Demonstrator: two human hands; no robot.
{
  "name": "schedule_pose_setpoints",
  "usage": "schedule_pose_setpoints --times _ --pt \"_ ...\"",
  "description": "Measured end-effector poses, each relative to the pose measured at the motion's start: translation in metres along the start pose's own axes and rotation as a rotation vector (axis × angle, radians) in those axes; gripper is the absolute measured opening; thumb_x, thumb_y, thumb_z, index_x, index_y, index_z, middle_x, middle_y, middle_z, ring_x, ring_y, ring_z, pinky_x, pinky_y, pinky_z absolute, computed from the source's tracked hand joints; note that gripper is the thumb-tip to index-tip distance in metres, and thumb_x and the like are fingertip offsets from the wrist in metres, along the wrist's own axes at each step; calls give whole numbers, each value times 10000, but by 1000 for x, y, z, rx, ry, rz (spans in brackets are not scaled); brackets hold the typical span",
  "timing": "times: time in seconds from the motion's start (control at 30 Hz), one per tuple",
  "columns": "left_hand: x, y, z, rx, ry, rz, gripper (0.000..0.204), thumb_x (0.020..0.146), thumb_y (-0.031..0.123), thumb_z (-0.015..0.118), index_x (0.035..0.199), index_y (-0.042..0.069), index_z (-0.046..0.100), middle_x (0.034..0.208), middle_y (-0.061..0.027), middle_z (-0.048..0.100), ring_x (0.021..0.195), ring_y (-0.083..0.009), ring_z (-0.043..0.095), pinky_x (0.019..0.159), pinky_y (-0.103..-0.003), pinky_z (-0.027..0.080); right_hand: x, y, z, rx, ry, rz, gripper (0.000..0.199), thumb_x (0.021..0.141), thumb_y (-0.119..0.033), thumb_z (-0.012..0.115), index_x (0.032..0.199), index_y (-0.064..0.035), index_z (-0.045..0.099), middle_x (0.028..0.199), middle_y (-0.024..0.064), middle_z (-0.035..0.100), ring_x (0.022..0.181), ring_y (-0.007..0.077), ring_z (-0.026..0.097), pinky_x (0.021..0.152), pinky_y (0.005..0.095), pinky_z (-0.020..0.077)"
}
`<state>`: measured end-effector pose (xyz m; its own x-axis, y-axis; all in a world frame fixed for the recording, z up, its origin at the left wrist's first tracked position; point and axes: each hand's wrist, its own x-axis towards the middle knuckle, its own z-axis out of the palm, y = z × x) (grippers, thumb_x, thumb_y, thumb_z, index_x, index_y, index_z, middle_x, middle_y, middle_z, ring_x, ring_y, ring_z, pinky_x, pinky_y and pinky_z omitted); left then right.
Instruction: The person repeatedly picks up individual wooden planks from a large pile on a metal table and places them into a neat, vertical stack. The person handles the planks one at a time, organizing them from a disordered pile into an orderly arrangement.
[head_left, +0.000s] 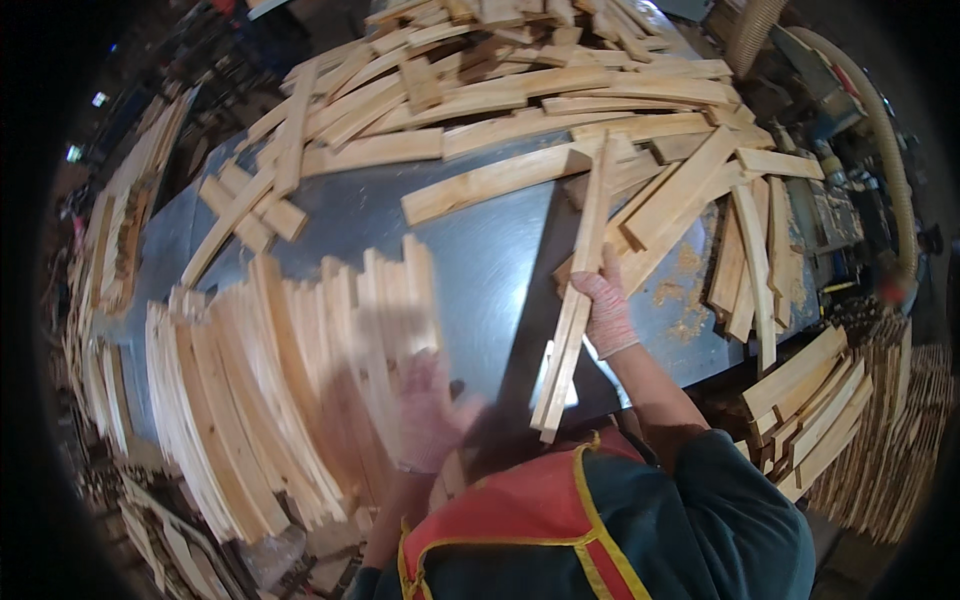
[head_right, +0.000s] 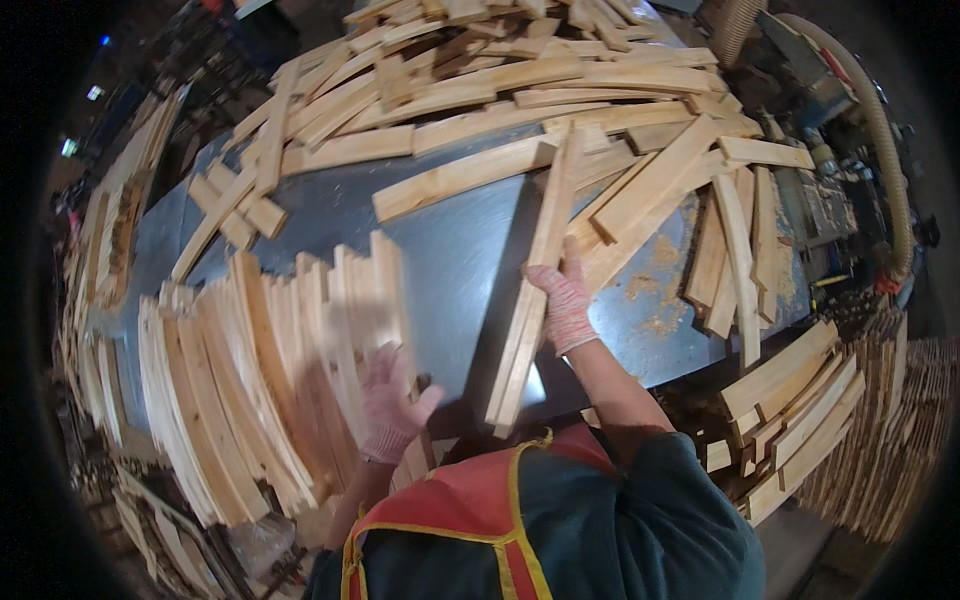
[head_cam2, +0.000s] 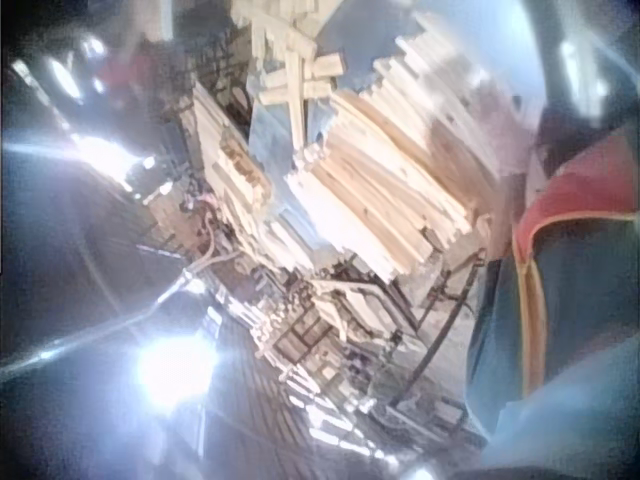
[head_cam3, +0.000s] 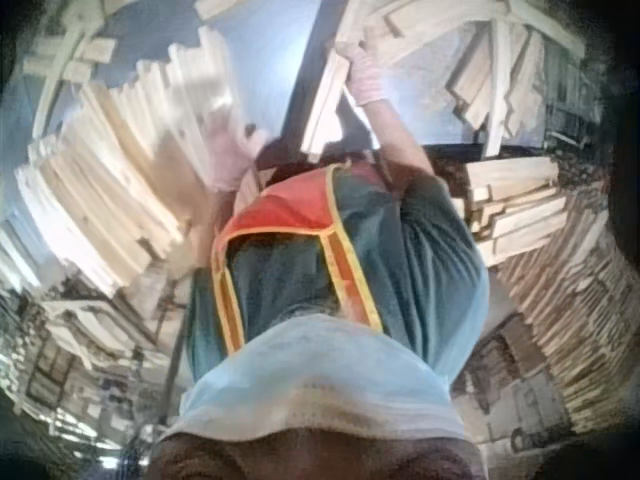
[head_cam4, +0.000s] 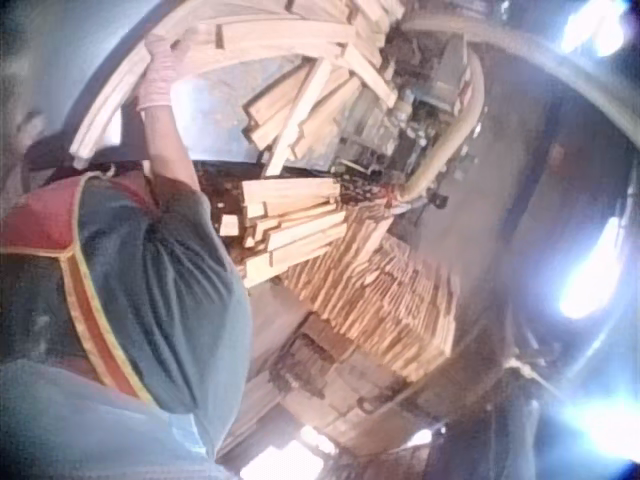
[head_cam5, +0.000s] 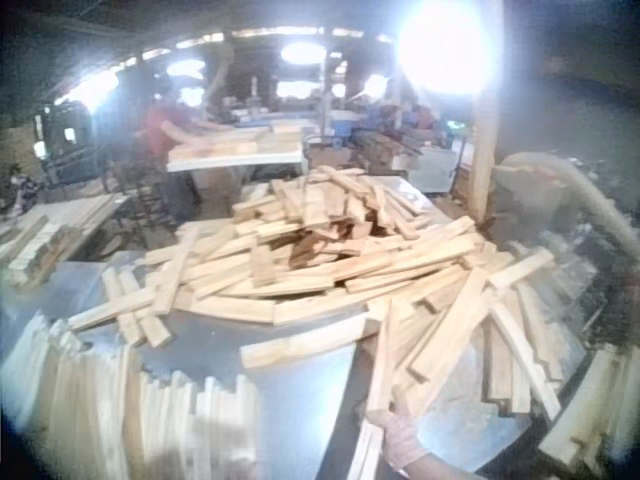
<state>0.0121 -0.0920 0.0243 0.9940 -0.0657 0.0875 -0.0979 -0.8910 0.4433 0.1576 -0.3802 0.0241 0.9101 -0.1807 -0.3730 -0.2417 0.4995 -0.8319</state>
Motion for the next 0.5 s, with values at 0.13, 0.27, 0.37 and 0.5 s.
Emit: schedule_pose_setpoints --times 0.13,0.27,0.37,0.5 --pt "24 64 -29 -1066 -514 -526 745 931 353 745 1545 8 501 1335 -155 666 1152 -217 658 1046 -352 521 -22 78 25 120 -151 128 846 850 -169 737 1622 -115 398 1122 137 632 949 290 694 832 433 633" --pt "-11 22 -17 -1907 -537 -740 585 912 121 729 1441 -70 565 1157 -173 730 1048 -275 730 981 -403 596 -52 70 33 26 -254 224 576 878 -133 687 1441 -84 578 985 56 617 902 175 626 800 349 572" --pt "-22 8 -46 -1819 -495 -686 632 830 170 715 1389 -97 588 1187 -223 737 1038 -342 754 928 -449 636 -34 103 0 -551 -240 164 586 909 -176 667 1476 -71 563 1087 141 703 963 280 702 906 375 567" --pt "-29 -10 -53 -1649 -360 -631 671 770 196 694 1380 -69 605 1241 -210 729 1054 -318 749 939 -432 623 -70 112 56 -1154 -464 56 639 938 -266 659 1525 -72 500 1224 251 707 1194 395 671 1036 431 515"
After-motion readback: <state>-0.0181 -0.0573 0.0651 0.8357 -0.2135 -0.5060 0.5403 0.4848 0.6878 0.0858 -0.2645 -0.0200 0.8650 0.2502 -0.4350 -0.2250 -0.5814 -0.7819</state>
